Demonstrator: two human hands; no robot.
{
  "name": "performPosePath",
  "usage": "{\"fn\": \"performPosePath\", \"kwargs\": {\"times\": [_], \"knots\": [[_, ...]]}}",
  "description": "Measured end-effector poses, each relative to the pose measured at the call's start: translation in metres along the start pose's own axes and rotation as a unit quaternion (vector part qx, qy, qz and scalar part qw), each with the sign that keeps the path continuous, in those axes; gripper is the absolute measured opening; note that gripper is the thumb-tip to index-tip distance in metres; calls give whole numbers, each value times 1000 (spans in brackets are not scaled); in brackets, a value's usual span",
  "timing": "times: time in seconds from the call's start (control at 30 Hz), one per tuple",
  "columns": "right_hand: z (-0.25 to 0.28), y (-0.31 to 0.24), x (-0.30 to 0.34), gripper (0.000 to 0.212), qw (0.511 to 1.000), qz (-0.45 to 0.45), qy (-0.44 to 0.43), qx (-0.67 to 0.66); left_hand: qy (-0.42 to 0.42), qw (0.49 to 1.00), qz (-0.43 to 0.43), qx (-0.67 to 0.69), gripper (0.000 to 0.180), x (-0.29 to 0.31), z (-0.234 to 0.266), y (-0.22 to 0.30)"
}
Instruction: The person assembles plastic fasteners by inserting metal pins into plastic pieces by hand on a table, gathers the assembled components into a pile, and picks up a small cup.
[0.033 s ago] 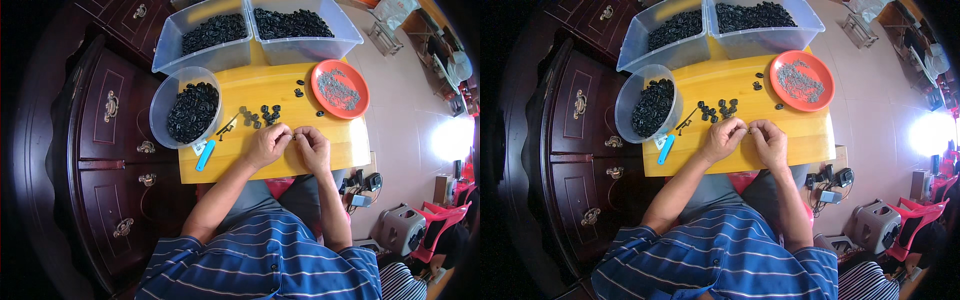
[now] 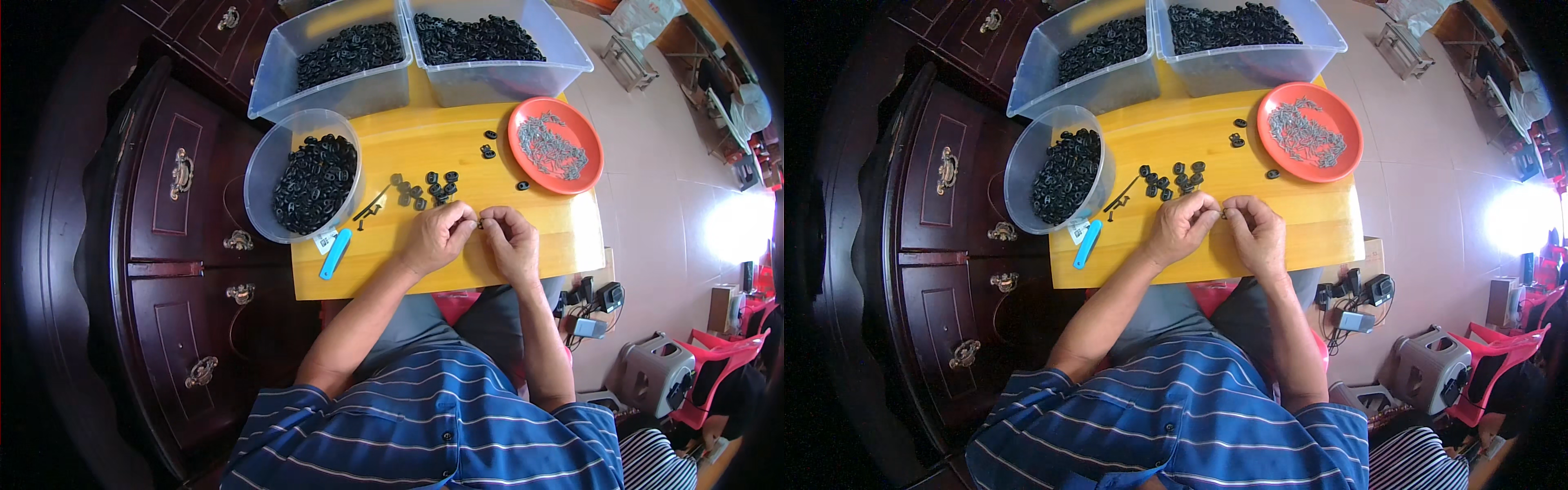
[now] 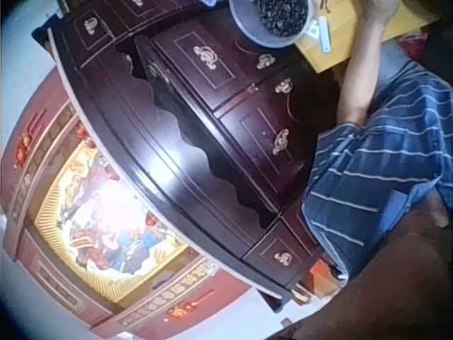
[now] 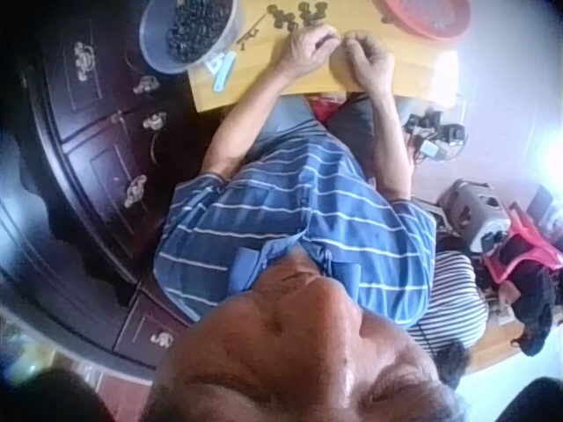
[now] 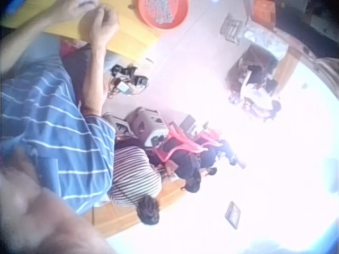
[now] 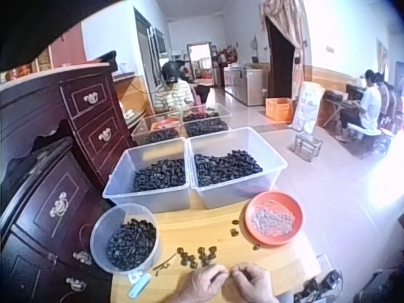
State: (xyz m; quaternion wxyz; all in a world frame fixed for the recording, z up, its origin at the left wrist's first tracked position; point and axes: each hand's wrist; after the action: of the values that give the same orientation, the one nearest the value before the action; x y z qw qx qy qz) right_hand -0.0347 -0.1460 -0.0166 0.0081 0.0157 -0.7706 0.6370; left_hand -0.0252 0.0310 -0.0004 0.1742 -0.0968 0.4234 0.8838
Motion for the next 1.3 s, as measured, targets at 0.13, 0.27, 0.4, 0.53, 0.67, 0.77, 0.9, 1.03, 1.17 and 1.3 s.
{"fn": "performPosePath", "kwargs": {"times": [0.13,0.27,0.4,0.53,0.67,0.77,0.9,1.03,1.17,1.3], "knots": [[-1,-1,2,8,1000,2,8,-5,-1,1000,-3,-1,7,0,-1,-1],[1,-1,1,10,999,-11,5,-39,-11,1000,-5,7,7,0,-3,-2],[9,-2,2,11,998,-13,1,-62,-45,997,20,51,24,-10,1,7],[12,-8,3,12,988,-24,26,-150,-10,1000,6,29,35,-29,-5,6],[21,-6,0,12,978,-18,65,-198,12,999,-7,32,33,-60,-9,15],[21,-13,0,12,974,-15,81,-213,31,999,2,-25,31,-74,-18,4],[24,-15,-2,11,955,7,132,-264,18,996,-5,-88,34,-77,-35,-2],[33,-19,-6,10,929,29,200,-309,-26,985,-31,-167,34,-74,-49,11],[38,-17,-7,10,915,47,218,-335,-34,975,-23,-218,31,-78,-62,17],[38,-14,-8,11,922,42,204,-326,-28,973,-13,-229,27,-80,-65,21]]}}
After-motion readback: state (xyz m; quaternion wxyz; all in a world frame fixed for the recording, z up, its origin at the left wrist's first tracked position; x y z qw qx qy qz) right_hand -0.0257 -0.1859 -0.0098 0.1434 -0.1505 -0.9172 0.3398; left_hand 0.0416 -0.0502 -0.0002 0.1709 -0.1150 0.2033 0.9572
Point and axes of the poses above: each hand's wrist, its own x-axis away from the middle knuckle, its own z-axis out of the back of the hand, y = z × x, and after that the axes turned 15 degrees about -x, right-handed
